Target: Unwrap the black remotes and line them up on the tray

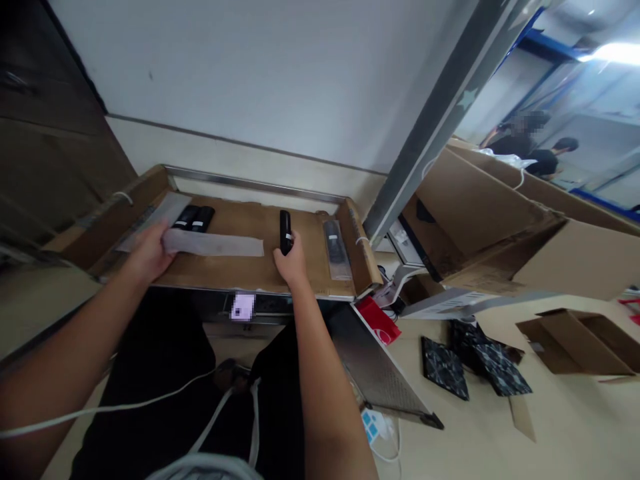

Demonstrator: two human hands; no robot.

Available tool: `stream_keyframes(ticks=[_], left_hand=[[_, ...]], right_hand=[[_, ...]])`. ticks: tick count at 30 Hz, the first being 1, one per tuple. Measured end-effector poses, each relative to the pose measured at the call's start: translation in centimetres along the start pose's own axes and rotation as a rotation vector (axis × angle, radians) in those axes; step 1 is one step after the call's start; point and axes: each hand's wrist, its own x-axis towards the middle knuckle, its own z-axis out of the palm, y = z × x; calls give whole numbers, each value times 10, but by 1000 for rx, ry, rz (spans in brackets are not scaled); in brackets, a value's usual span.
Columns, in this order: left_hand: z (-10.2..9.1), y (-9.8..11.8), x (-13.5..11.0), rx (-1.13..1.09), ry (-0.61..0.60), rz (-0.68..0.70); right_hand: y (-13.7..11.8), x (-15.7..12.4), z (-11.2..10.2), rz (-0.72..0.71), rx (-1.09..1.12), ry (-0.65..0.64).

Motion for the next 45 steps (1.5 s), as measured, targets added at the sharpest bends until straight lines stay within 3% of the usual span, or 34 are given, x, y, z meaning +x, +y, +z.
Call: stream_keyframes(ticks=[3, 7, 10, 13, 21, 25, 32, 40, 45], left_hand=[[-6, 3, 1, -68, -59, -130], [-19, 12, 3, -29, -345, -332], [-29, 13, 9, -28, -476, -439], [-32, 12, 14, -17, -540, -495], [-22, 17, 4, 4, -459, -518], [-21, 15, 6, -19, -437, -500], [-21, 13, 7, -21, -465, -509], [-23, 11, 11, -10, -501, -507], [-20, 11, 9, -33, -468, -515]], right_hand=[[2, 7, 17, -44, 15, 9], [-9, 14, 44, -124, -17, -3], [-23, 14, 66, -201, -73, -67], [-38, 11, 88, -190, -175, -141], [-62, 17, 124, -135, -383, -298], [-60, 14, 120, -171, -255, -289], [-56, 4, 104, -317, -215, -423], [-67, 5, 110, -402, -197, -479], [-64, 22, 125, -257, -366, -406]])
